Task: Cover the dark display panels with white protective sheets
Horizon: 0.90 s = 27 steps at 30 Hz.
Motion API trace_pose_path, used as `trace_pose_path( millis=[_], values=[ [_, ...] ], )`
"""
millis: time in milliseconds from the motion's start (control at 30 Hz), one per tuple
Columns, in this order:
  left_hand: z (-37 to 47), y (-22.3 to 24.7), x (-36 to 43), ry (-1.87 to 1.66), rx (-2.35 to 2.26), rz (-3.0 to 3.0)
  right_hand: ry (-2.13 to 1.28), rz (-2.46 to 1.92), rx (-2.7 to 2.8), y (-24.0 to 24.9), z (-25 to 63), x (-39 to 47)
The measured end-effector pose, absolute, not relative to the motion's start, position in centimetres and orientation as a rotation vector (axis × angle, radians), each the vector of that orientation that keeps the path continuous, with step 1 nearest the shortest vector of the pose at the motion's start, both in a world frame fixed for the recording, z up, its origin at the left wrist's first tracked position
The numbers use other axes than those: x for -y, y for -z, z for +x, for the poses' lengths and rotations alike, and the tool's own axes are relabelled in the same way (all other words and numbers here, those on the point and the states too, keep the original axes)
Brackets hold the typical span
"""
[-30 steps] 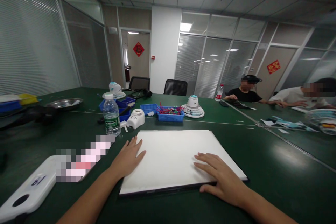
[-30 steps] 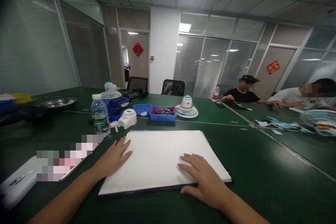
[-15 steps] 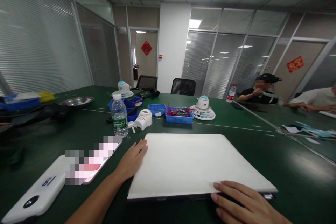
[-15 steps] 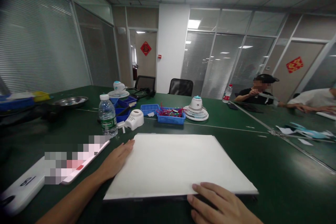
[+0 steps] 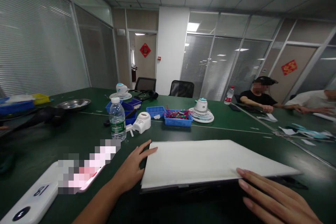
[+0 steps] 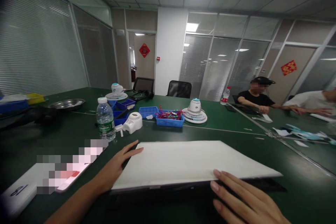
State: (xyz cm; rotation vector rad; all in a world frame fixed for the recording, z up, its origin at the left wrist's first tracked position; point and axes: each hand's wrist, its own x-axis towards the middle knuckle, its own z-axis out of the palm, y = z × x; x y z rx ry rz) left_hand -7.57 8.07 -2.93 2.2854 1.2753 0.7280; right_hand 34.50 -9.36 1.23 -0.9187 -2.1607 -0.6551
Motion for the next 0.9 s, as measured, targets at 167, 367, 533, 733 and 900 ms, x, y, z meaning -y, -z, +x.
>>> trace_pose_path(
  millis=[167,367,533,733,900],
  values=[
    [-7.6,2.9,-7.7,-0.861,-1.125,2.225,0.850,-0.783,2.245,-1.8,36.1,8.9],
    [-7.3,2.6,-6.7,-0.870,-1.109,2.191,0.867,-0.878,2.043,-1.9,34.7,9.2],
    [-7.2,2.5,-6.6,-0.877,-1.220,2.220,0.894,-1.129,2.025,-5.4,34.9,13.6],
    [-7.3,3.4,-7.5,-0.801,-1.390,2.287,1.048,-1.408,1.983,-10.1,38.2,18.1],
    [-7.3,4.0,-7.8,-0.770,-1.423,2.324,1.093,-1.740,1.943,-12.0,43.2,18.6]
  ],
)
